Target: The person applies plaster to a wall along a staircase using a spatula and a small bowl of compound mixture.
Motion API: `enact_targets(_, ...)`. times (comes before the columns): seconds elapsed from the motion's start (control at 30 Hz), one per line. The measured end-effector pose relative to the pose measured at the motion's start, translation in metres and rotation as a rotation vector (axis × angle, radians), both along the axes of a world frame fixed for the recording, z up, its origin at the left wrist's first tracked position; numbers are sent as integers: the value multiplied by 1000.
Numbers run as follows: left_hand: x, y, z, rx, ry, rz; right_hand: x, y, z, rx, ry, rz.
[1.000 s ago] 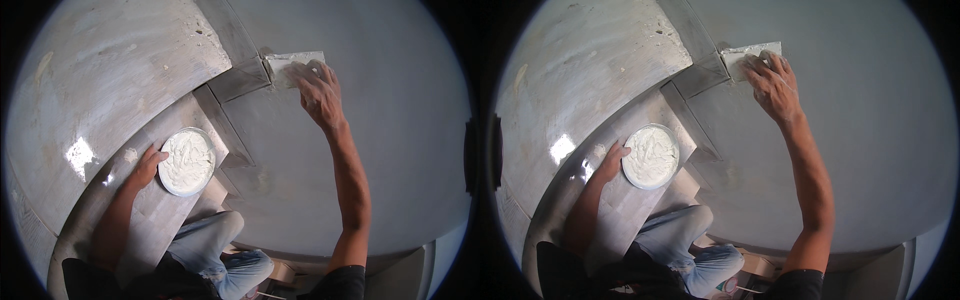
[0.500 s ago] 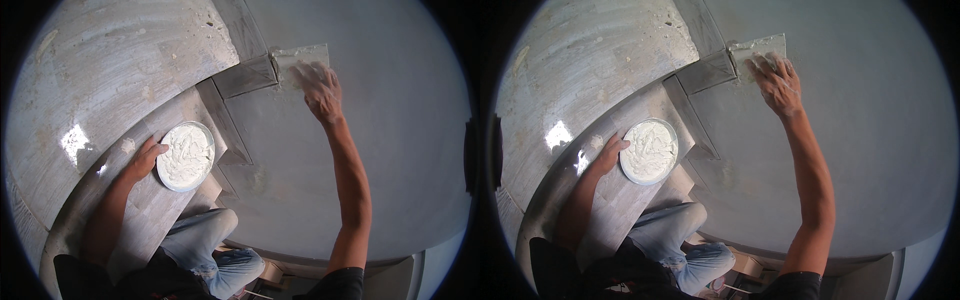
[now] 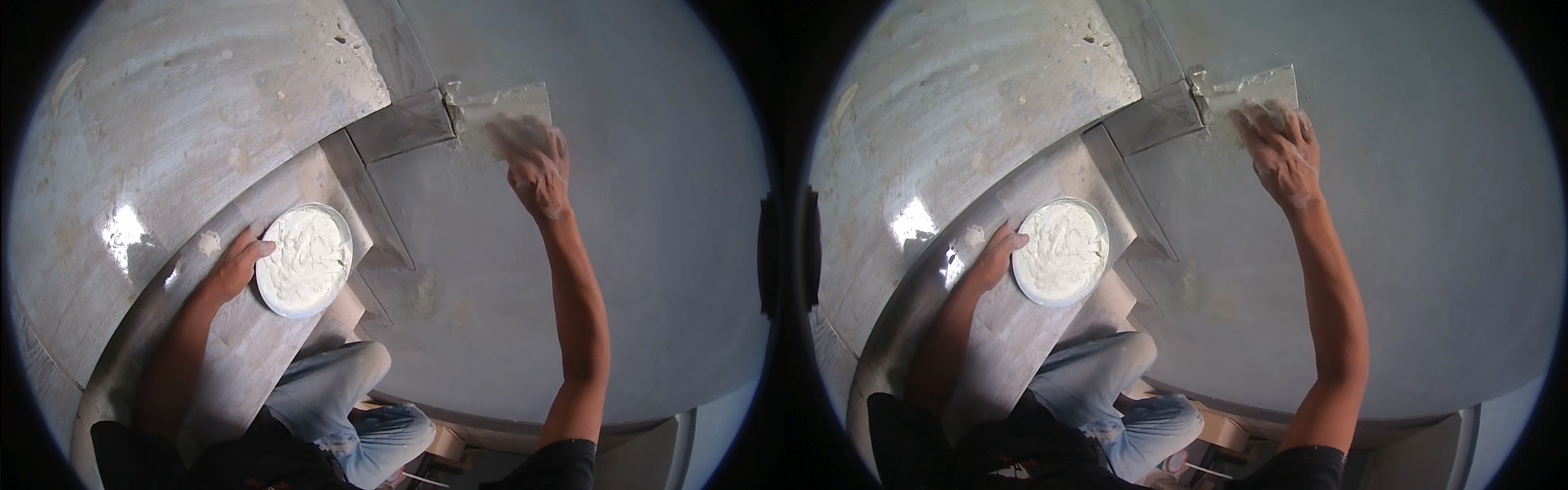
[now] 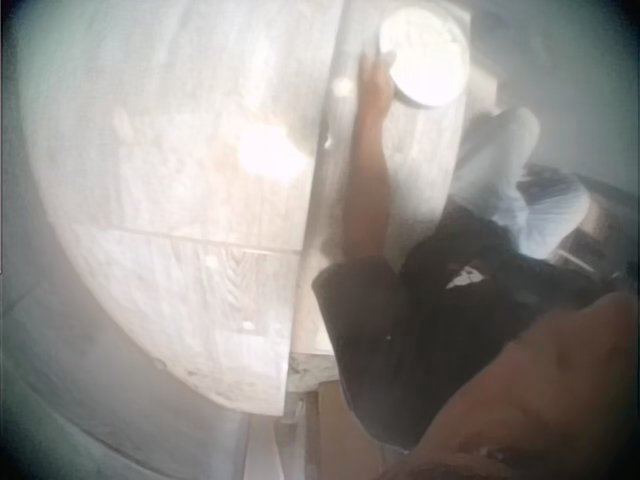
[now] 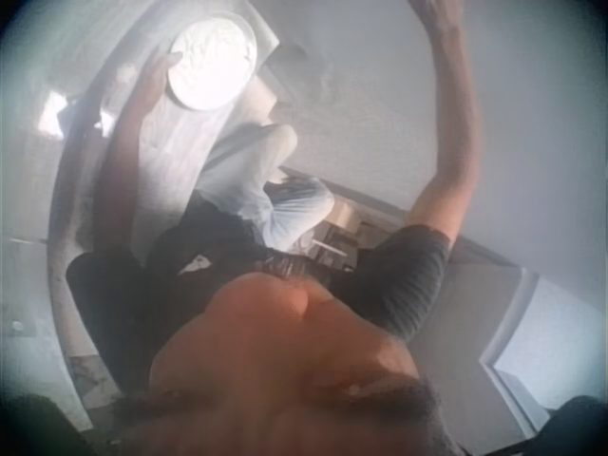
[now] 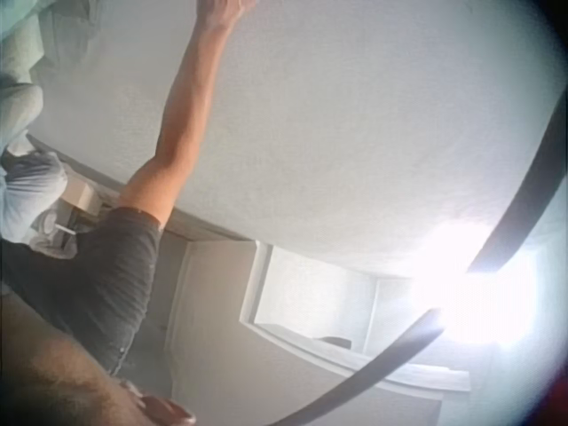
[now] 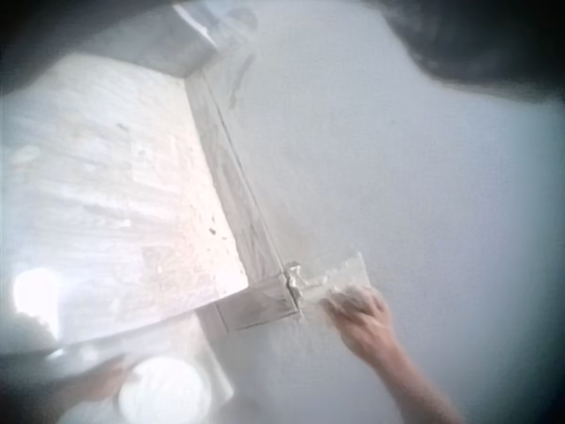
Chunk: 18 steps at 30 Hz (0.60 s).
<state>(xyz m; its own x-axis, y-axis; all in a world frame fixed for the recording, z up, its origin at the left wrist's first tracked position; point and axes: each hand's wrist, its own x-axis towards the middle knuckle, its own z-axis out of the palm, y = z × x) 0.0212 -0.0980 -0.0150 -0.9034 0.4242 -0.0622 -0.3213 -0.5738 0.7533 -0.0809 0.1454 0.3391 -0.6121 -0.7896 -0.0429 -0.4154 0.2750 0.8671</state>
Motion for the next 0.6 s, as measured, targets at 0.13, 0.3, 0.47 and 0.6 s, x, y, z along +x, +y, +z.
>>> enact_targets(0.13, 1, -2, 3, -3, -28, 2, -3, -27, 0, -65, 21, 11)
enact_targets(0.3, 0, 1, -8, -44, -18, -7, -25, -36, -6, -58, -19, 98)
enact_targets(0.47, -1, 1, -13, -49, -5, -26, -38, -34, 8, -50, -46, 95)
enact_targets(0.6, -1, -4, 1, -72, 18, -33, -45, -33, 10, -33, -75, 88)
